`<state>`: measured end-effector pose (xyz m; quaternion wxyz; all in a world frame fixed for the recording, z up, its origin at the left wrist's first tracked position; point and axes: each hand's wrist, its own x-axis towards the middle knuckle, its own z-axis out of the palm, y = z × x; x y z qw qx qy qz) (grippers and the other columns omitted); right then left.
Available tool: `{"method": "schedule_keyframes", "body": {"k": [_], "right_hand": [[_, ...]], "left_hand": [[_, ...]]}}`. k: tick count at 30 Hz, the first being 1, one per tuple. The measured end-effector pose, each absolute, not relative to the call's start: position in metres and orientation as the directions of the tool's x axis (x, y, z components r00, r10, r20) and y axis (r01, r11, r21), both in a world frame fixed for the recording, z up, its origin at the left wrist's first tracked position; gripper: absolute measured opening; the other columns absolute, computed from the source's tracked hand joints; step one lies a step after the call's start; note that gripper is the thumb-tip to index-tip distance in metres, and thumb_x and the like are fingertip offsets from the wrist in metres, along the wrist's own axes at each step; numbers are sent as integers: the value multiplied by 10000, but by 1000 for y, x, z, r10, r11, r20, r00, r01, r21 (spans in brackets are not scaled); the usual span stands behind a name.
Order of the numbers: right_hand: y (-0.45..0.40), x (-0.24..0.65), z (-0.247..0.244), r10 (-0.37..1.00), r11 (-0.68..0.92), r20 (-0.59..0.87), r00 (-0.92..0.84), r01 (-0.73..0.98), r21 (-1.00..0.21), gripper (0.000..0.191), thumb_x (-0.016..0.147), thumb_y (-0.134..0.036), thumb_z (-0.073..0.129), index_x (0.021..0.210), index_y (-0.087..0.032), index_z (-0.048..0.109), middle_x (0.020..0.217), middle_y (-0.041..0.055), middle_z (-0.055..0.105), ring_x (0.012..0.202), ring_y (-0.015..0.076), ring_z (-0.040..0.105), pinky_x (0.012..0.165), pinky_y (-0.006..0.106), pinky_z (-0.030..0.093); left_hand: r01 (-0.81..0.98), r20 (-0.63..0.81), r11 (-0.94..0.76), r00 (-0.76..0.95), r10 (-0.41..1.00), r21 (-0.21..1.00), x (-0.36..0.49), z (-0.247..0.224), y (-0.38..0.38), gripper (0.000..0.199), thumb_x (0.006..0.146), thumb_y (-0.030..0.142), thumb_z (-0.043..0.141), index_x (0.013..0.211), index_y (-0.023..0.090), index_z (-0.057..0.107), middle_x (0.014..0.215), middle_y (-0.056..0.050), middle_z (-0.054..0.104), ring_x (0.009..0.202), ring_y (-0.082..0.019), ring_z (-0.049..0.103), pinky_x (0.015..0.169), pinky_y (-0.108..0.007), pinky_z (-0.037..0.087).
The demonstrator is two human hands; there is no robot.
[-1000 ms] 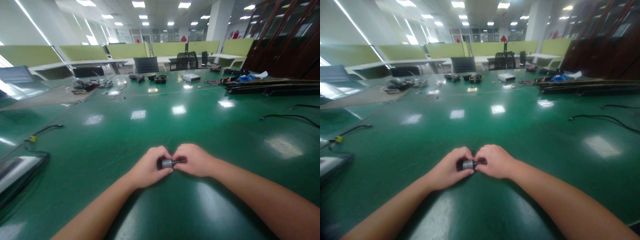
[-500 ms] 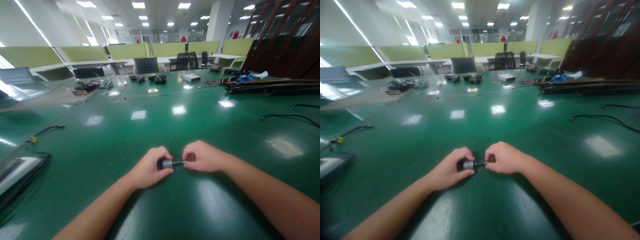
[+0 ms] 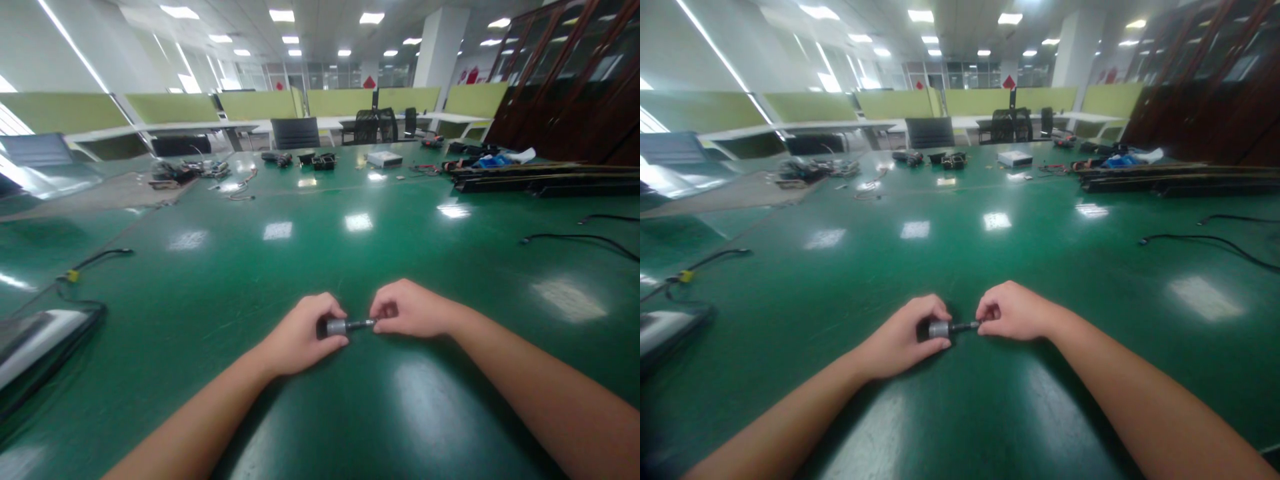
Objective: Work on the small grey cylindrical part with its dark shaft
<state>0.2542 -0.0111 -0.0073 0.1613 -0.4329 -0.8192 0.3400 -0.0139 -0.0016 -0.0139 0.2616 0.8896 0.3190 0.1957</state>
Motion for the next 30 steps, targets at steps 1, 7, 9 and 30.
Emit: {"method": "schedule_keyframes", "body": {"k": [1, 7, 9, 30], "right_hand": [[-12, 251, -10, 815, 418, 4, -579, 583, -697, 159, 800, -305, 755, 891, -175, 759, 796, 8, 697, 688, 123, 616, 623, 228, 445], [-13, 233, -25, 807, 536, 183, -561, 567, -625, 107, 832, -246, 728, 915, -183, 754, 840, 16, 704, 741, 129, 610, 674, 241, 424], [-13, 231, -28, 794, 564, 214, -569, 558, -609, 104, 838, -245, 723, 916, -182, 752, 867, 23, 712, 785, 141, 621, 704, 249, 429], [-13, 234, -29, 802, 547, 203, -561, 556, -626, 114, 818, -223, 737, 925, -185, 743, 834, 4, 686, 735, 121, 597, 669, 230, 423]], "left_hand": [[464, 182, -661, 721, 669, 590, -12, -15, -1, 257, 812, 242, 756, 1023, 212, 612, 1009, -25, 642, 933, -204, 605, 862, -335, 444], [460, 186, -667, 725, 663, 586, 3, -19, 5, 219, 813, 239, 747, 989, 205, 622, 967, -23, 642, 898, -195, 599, 818, -316, 439], [476, 179, -663, 719, 672, 578, 5, -18, 5, 228, 805, 244, 753, 994, 206, 630, 956, -19, 647, 886, -192, 600, 802, -311, 439], [494, 167, -682, 731, 661, 539, 7, -16, 5, 241, 851, 398, 728, 981, 207, 661, 910, -20, 678, 847, -194, 619, 792, -317, 438]]}}
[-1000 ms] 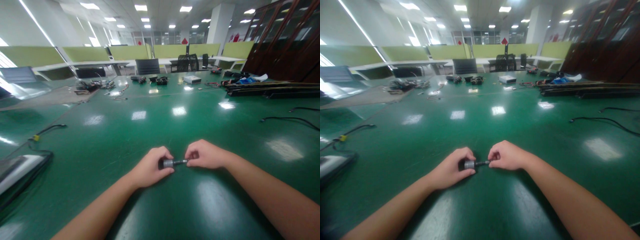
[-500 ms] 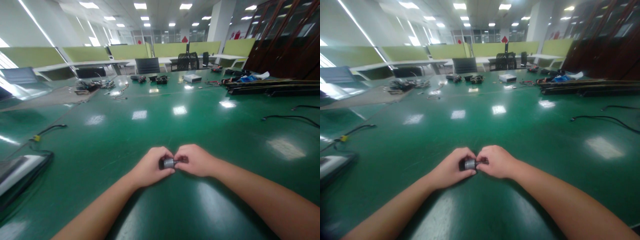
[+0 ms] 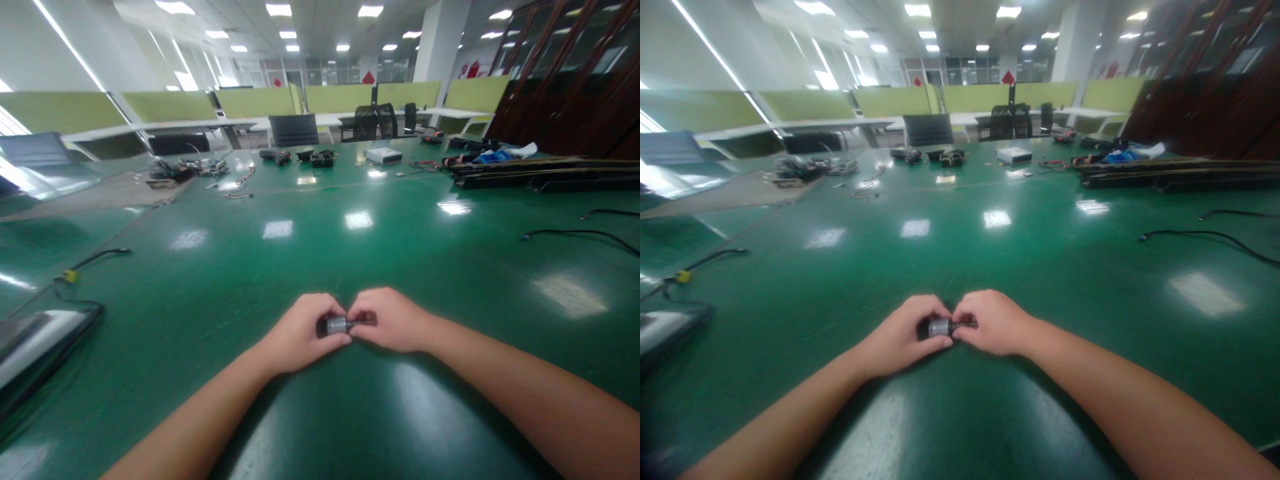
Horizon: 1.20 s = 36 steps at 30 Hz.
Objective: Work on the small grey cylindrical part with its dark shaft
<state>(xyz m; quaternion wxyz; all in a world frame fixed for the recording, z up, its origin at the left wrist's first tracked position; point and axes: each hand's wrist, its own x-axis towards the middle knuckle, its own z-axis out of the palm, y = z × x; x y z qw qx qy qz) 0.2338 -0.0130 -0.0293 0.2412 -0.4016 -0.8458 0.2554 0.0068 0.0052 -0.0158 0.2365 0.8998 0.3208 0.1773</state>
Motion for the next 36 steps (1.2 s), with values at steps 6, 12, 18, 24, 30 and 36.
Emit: {"method": "schedule_keyframes", "body": {"k": [6, 12, 18, 24, 30, 36], "right_hand": [[-15, 236, -24, 809, 534, 173, -561, 580, -615, 95, 808, -213, 724, 896, -178, 737, 798, 6, 668, 683, 114, 572, 630, 226, 404], [-15, 243, -16, 809, 519, 114, -576, 610, -599, 80, 778, -211, 738, 847, -172, 725, 766, 3, 661, 663, 112, 562, 608, 226, 395], [-9, 262, -9, 798, 440, -50, -600, 637, -633, 87, 760, -228, 742, 837, -185, 744, 726, -8, 674, 633, 117, 586, 572, 225, 410], [-7, 276, -3, 824, 314, -162, -543, 676, -666, 108, 733, -246, 754, 815, -176, 745, 680, -9, 665, 598, 120, 582, 553, 224, 420], [-11, 266, 2, 811, 328, -141, -568, 641, -694, 106, 753, -250, 744, 830, -177, 748, 689, -7, 665, 603, 121, 580, 551, 224, 419], [-12, 247, -10, 808, 457, 43, -588, 579, -675, 115, 782, -259, 758, 864, -178, 756, 762, 3, 683, 671, 120, 591, 608, 226, 413]], "left_hand": [[500, 160, -685, 734, 660, 530, 4, -15, 4, 226, 851, 383, 721, 962, 201, 644, 900, -26, 669, 847, -200, 614, 798, -321, 440], [499, 162, -683, 732, 662, 534, 0, -16, 4, 238, 851, 393, 719, 968, 203, 639, 920, -35, 665, 858, -208, 610, 801, -329, 444], [503, 146, -674, 733, 665, 541, -8, -16, 2, 267, 853, 410, 727, 998, 204, 640, 960, -42, 670, 894, -217, 611, 833, -350, 445], [502, 147, -669, 729, 669, 548, -18, -15, -4, 275, 846, 403, 736, 1016, 208, 640, 994, -46, 674, 921, -223, 617, 860, -356, 453], [498, 154, -671, 729, 666, 549, -20, -7, -6, 273, 847, 410, 734, 1008, 210, 641, 977, -45, 676, 905, -222, 620, 840, -348, 457], [496, 166, -677, 727, 667, 544, -8, -9, 1, 244, 832, 374, 743, 976, 203, 645, 923, -35, 670, 853, -206, 615, 798, -328, 454]]}}
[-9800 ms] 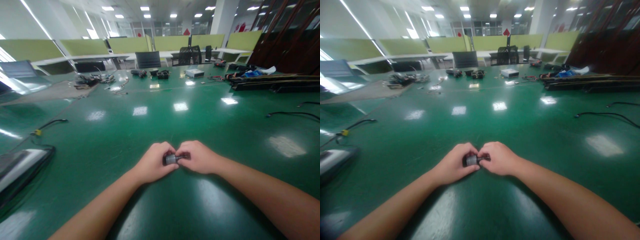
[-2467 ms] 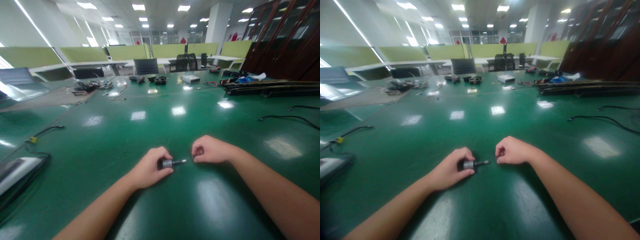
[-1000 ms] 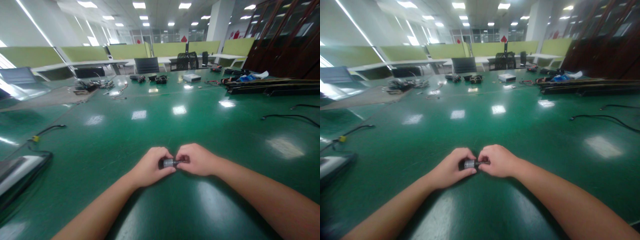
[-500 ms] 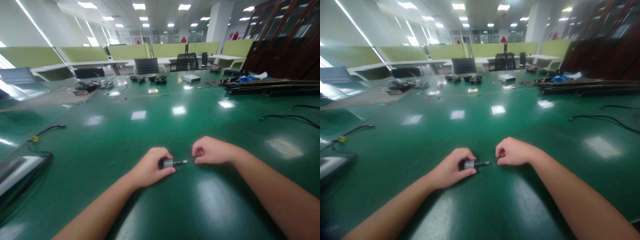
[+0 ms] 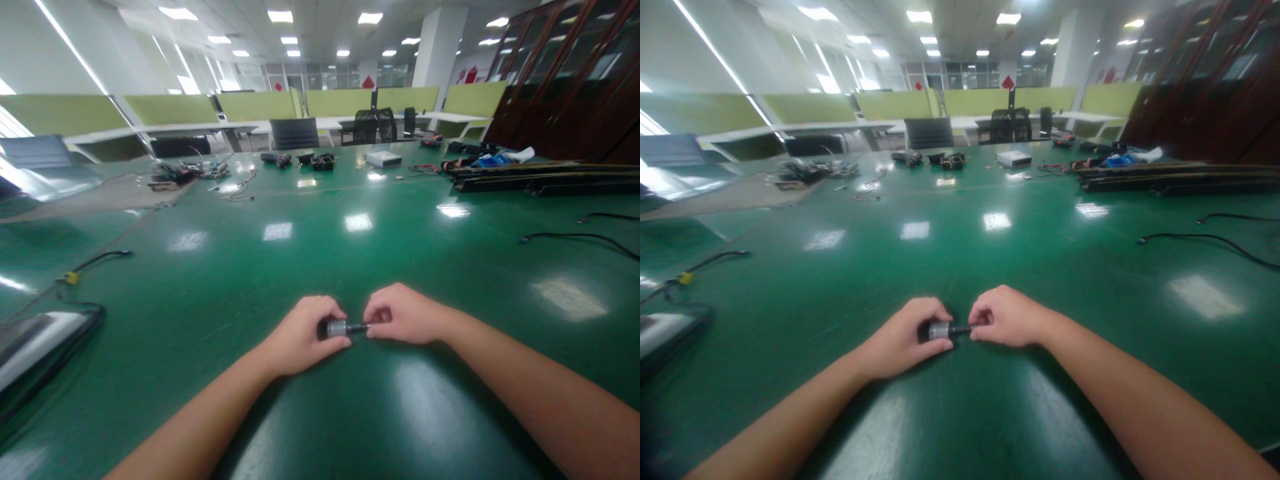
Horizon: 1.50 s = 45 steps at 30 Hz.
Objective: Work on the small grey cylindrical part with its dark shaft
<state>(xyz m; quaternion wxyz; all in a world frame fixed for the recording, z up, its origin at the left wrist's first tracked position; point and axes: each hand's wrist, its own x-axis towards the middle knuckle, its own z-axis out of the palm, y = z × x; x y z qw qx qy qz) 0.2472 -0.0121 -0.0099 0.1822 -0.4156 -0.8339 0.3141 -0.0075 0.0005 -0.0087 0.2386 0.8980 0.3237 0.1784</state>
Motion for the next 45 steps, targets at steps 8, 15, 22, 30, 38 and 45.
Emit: {"method": "schedule_keyframes", "body": {"k": [8, 15, 22, 30, 38, 45], "right_hand": [[-15, 229, -25, 802, 557, 208, -560, 573, -601, 97, 834, -250, 716, 899, -186, 750, 833, 19, 699, 743, 135, 602, 676, 245, 410], [-14, 231, -26, 793, 565, 195, -577, 578, -589, 110, 841, -249, 705, 923, -191, 751, 856, 27, 705, 767, 144, 613, 696, 251, 423], [-15, 230, -25, 791, 566, 204, -577, 562, -603, 99, 823, -226, 714, 907, -181, 741, 812, 16, 677, 716, 129, 582, 655, 238, 401], [-14, 231, -27, 780, 580, 213, -588, 552, -599, 98, 821, -243, 724, 892, -177, 733, 788, 3, 659, 699, 121, 561, 646, 236, 391], [-14, 232, -28, 784, 576, 218, -582, 549, -606, 95, 815, -236, 725, 894, -184, 734, 790, 1, 661, 701, 119, 564, 647, 232, 393], [-15, 235, -29, 780, 581, 208, -590, 560, -590, 93, 815, -234, 720, 894, -187, 730, 784, -3, 655, 693, 115, 561, 634, 227, 384]], "left_hand": [[514, 174, -677, 714, 678, 528, 9, -14, 4, 250, 808, 373, 760, 947, 200, 646, 893, -32, 667, 837, -205, 607, 767, -316, 434], [493, 175, -688, 731, 659, 532, 7, -11, 3, 286, 847, 457, 721, 972, 206, 663, 902, -34, 681, 850, -207, 616, 810, -334, 446], [497, 179, -689, 728, 662, 527, 7, -13, 3, 226, 854, 387, 718, 992, 217, 665, 924, -24, 688, 863, -205, 624, 817, -337, 445], [496, 168, -701, 743, 648, 513, 7, -15, 5, 243, 814, 380, 765, 949, 213, 652, 908, -18, 669, 862, -208, 616, 829, -343, 422], [492, 165, -703, 747, 644, 515, 7, -15, 5, 245, 811, 378, 773, 925, 201, 647, 892, -14, 656, 848, -202, 606, 822, -336, 407], [489, 154, -704, 755, 637, 514, 5, -16, 6, 256, 829, 398, 759, 935, 194, 648, 887, -13, 648, 845, -195, 598, 814, -330, 399]]}}
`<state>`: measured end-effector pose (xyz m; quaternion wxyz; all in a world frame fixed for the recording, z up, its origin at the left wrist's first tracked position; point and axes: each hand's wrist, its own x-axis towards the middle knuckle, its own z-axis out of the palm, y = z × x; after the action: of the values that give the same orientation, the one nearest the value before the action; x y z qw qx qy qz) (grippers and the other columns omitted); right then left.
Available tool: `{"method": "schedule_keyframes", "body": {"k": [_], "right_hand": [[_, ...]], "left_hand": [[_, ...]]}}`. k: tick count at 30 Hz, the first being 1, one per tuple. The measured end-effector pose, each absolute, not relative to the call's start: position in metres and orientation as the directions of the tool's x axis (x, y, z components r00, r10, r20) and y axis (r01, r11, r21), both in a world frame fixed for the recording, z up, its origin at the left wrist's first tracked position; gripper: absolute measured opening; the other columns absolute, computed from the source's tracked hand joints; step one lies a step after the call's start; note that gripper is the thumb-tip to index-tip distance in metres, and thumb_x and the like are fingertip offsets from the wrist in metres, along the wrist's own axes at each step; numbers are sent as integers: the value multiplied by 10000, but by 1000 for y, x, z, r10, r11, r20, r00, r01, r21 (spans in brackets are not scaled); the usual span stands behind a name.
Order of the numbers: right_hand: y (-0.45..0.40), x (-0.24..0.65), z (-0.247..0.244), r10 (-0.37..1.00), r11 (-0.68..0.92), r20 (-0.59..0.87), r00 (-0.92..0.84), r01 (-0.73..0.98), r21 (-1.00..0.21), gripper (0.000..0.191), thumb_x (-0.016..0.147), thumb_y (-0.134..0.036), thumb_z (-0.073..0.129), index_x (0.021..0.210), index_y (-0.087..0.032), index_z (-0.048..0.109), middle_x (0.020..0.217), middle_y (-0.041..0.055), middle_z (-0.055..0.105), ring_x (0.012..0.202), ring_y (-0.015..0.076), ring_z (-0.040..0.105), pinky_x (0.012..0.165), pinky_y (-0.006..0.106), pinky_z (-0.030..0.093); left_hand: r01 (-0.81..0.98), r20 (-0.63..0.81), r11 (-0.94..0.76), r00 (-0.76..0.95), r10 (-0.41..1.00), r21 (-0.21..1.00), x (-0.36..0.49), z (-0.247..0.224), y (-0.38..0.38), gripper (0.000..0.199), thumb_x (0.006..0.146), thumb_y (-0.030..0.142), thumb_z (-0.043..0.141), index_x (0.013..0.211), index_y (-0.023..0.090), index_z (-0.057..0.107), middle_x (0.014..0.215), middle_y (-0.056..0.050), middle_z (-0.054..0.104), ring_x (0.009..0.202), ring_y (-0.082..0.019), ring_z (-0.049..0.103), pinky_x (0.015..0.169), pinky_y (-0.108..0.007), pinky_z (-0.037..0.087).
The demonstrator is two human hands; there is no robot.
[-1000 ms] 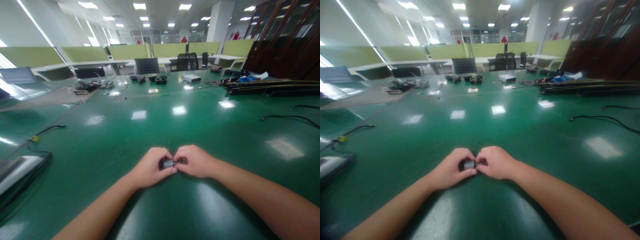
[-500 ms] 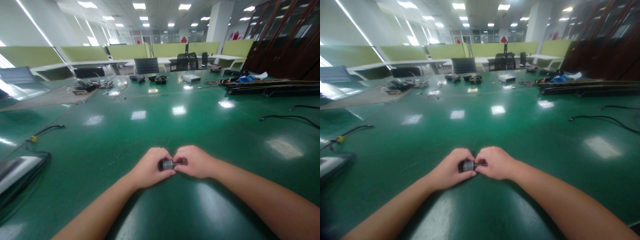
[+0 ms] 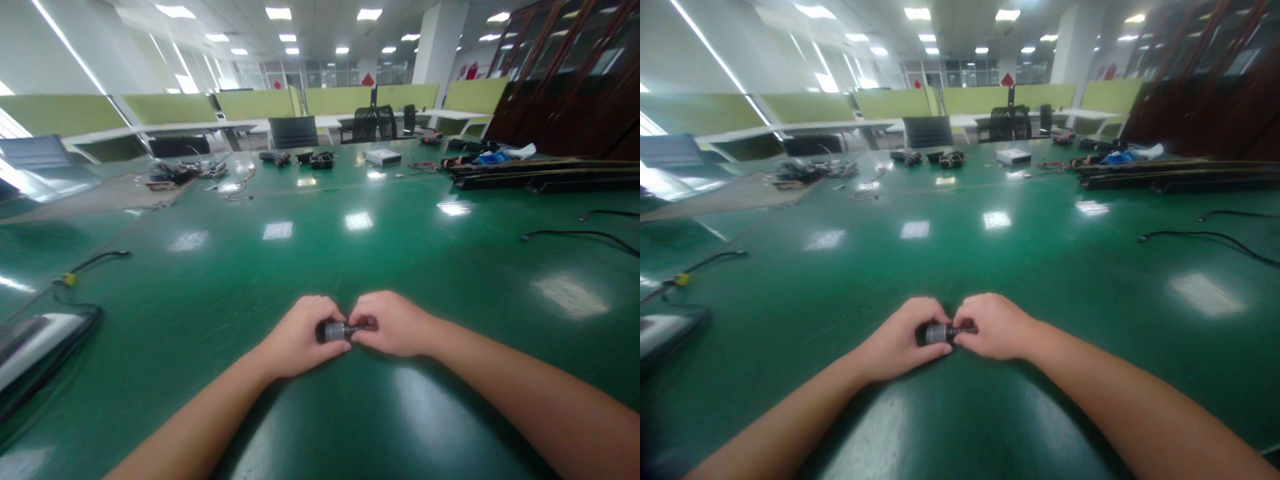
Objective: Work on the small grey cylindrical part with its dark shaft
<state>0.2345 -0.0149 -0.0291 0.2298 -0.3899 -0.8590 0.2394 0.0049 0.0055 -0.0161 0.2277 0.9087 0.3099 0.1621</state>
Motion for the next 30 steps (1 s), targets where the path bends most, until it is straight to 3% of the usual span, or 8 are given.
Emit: {"method": "schedule_keyframes", "body": {"k": [12, 21, 30], "right_hand": [[-15, 246, -21, 781, 585, 149, -606, 627, -515, 70, 799, -239, 704, 850, -191, 714, 795, 1, 662, 708, 124, 556, 640, 241, 381], [-7, 271, -10, 795, 462, -65, -604, 671, -581, 82, 784, -237, 720, 848, -188, 733, 757, -7, 678, 663, 120, 588, 598, 228, 416], [-10, 257, -16, 781, 507, 42, -623, 594, -624, 104, 796, -254, 741, 877, -188, 749, 789, -1, 679, 699, 117, 590, 627, 225, 418]], "left_hand": [[501, 158, -697, 743, 650, 513, 1, -19, 5, 262, 803, 369, 781, 954, 197, 654, 906, -16, 654, 857, -198, 601, 822, -333, 419], [500, 157, -698, 744, 649, 513, -9, -20, 2, 273, 810, 396, 775, 960, 205, 649, 927, -16, 657, 874, -202, 608, 827, -334, 425], [497, 157, -701, 747, 645, 512, -4, -18, 4, 278, 805, 390, 782, 963, 202, 652, 912, -18, 656, 851, -197, 608, 817, -332, 430]]}}
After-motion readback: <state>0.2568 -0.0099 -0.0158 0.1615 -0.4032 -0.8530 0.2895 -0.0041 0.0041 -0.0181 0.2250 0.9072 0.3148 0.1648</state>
